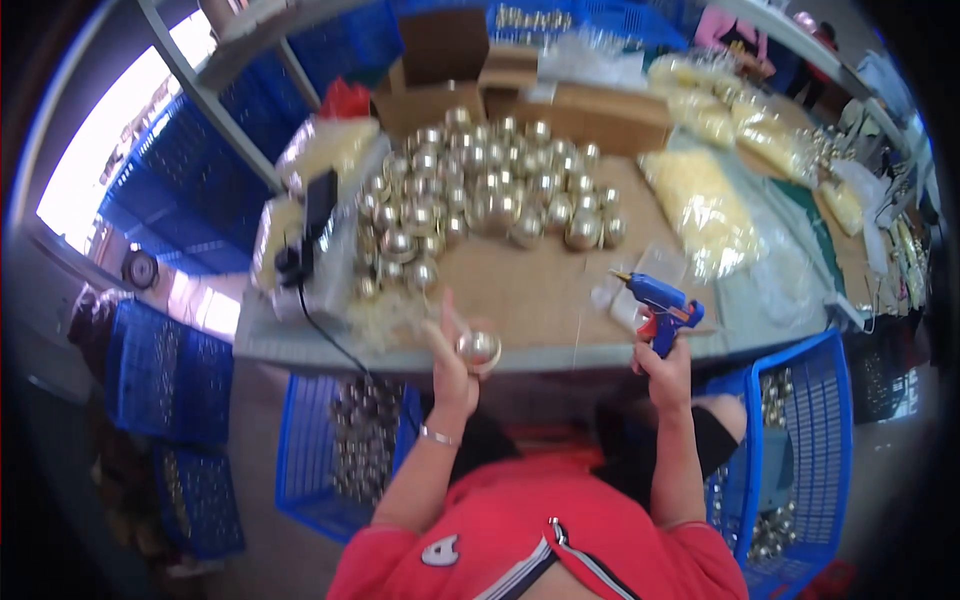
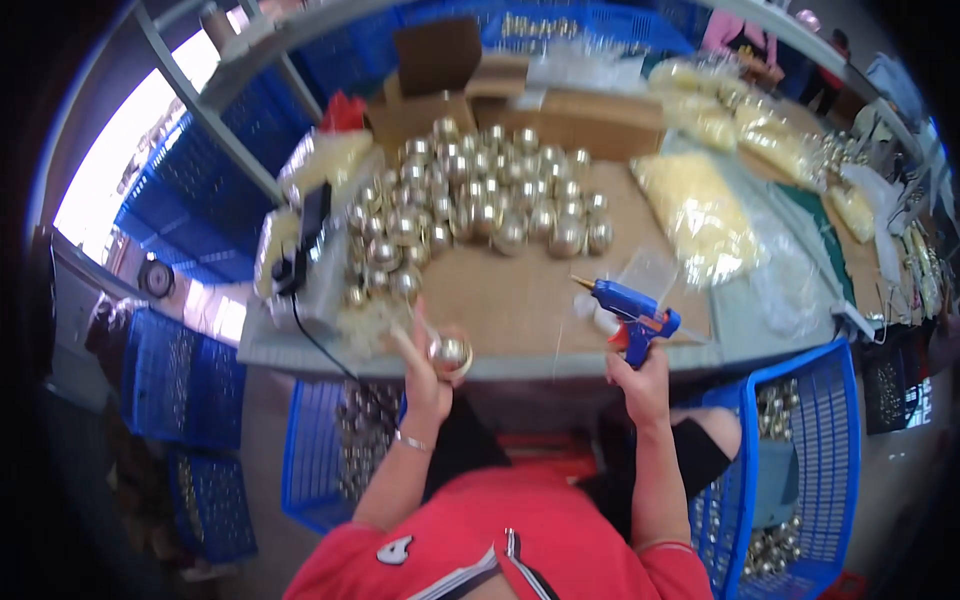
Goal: Decorating gold Christmas baubles by applying hot glue and attaching a decorative element.
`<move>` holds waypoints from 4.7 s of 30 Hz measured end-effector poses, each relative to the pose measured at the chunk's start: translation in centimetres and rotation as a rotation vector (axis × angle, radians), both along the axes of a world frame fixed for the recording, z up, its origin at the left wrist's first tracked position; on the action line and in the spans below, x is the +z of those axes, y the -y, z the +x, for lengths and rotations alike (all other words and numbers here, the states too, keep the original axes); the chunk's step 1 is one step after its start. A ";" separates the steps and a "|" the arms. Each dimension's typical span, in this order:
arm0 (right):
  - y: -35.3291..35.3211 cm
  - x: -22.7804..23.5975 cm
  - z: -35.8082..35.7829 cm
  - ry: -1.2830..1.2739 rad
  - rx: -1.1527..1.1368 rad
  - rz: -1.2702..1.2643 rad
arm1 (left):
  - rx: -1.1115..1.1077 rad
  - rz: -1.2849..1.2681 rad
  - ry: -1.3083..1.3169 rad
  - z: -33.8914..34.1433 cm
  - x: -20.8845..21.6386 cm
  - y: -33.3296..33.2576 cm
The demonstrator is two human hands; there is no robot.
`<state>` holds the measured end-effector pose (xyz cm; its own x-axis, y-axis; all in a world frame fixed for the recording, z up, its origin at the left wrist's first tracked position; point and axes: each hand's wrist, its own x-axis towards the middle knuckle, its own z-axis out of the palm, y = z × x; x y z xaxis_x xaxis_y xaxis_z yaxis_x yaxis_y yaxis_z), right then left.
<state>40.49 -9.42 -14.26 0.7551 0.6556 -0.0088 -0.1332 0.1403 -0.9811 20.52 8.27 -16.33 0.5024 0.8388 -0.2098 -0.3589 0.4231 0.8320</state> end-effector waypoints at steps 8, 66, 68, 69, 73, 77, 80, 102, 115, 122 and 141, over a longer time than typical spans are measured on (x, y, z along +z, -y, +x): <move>-1.5 -0.6 -4.4 -0.272 0.466 -0.091 | -0.029 0.102 -0.064 0.0 -2.0 0.3; -11.5 -5.9 -4.2 0.998 0.201 -0.302 | 0.264 0.030 -0.098 -8.3 -2.0 1.2; -14.5 -8.0 -7.1 0.959 0.340 -0.210 | 0.266 0.031 -0.099 -8.3 -2.0 1.2; -15.8 -8.0 -8.7 0.961 0.329 -0.183 | 0.275 0.032 -0.102 -8.5 -2.0 1.2; -18.7 -8.8 -10.8 1.064 0.353 -0.219 | 0.289 0.043 -0.125 -8.7 -1.8 1.4; -18.5 -9.1 -9.7 1.039 0.339 -0.060 | 0.275 0.037 -0.114 -9.0 -2.3 1.2; -16.6 -6.7 -9.0 0.682 0.453 -0.267 | 0.252 0.045 -0.101 -8.5 -2.5 0.7; -9.6 0.6 -6.5 0.224 0.896 -0.148 | -0.288 0.280 -0.142 -1.7 -3.4 -0.5; -8.9 0.1 -5.8 0.174 0.667 -0.264 | -0.235 0.249 -0.081 -0.6 -3.4 1.5; -8.2 -0.8 -6.2 0.157 0.613 -0.268 | -0.145 0.235 -0.080 -0.4 -3.4 2.5; -8.2 2.2 -5.6 0.093 0.701 -0.165 | 0.289 0.036 0.017 -11.6 -1.1 -0.1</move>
